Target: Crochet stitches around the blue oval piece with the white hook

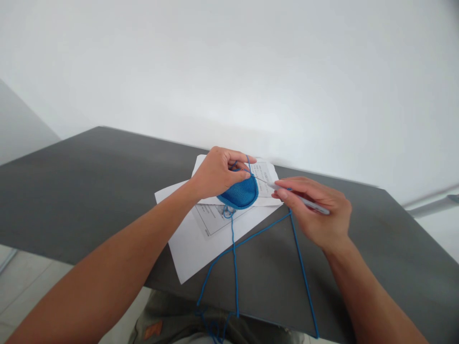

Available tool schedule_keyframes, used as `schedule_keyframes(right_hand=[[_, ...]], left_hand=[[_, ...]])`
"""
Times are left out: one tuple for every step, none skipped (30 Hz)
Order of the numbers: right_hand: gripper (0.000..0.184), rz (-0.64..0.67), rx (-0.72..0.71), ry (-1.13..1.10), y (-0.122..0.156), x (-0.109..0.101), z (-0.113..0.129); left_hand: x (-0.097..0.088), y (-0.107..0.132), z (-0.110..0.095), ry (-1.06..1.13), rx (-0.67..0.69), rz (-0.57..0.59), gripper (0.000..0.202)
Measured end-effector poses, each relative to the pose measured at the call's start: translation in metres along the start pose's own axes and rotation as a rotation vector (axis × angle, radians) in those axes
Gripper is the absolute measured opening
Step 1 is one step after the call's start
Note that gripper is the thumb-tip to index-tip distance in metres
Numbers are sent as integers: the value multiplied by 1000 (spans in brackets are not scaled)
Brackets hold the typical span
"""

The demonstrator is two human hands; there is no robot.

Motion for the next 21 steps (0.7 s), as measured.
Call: schedule_keyframes(right_hand=[[10,-38,112,-64,1,1,-8],[7,-75,222,-149,3,3,-15],[7,-111,319,-253,5,5,-22],[10,-145,396,-367,7,9,-27],[12,-169,457,-483,9,14,-31],[14,-183,505,-590,10,20,-34],[15,-192,540,-683,11,26,-37],[16,-198,567,-752,12,32,-38],[16,-210,583,-795,13,36,-39],[17,-227,585,-816,14,39,-38],[16,-252,576,-813,15,40,-37],[15,-280,555,-788,15,40,-35],[14,-306,523,-739,16,39,-31],[12,-324,483,-667,16,37,-27],[10,-336,432,-574,17,35,-22],[8,-339,371,-472,17,33,-16],[9,-328,301,-363,17,31,-10],[11,-306,222,-252,18,30,-4],[14,-277,141,-139,18,30,2],[19,-247,57,-29,18,31,8],[23,-223,-26,72,19,31,13]], left_hand=[[0,0,0,2,2,-1,27],[1,1,-1,5,4,-4,24],[2,1,-1,10,5,-9,21],[2,2,-2,18,4,-14,21],[4,3,-3,29,3,-20,21],[5,4,-5,44,2,-27,23],[7,5,-6,60,1,-32,26],[10,6,-8,76,-1,-39,30],[12,7,-9,88,-4,-44,36],[14,8,-11,98,-8,-56,41],[16,9,-11,103,-15,-73,45],[17,10,-11,107,-25,-93,49],[18,11,-11,113,-38,-114,51],[19,12,-10,124,-54,-131,52],[20,12,-8,141,-71,-145,53],[22,13,-7,166,-87,-155,54],[23,14,-5,200,-101,-164,54],[24,14,-3,244,-117,-168,54],[26,14,-2,298,-134,-173,54],[28,15,0,360,-156,-175,54],[29,15,1,427,-180,-173,55]])
Point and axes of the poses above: each hand's wrist, its own y-axis away from the middle knuckle, its own x-axis out of the palm, z = x × y, the point moved 6 cm from there along -y, towards the middle knuckle, and after that the axes turned 1 degree about -z, right-handed, at the moved point
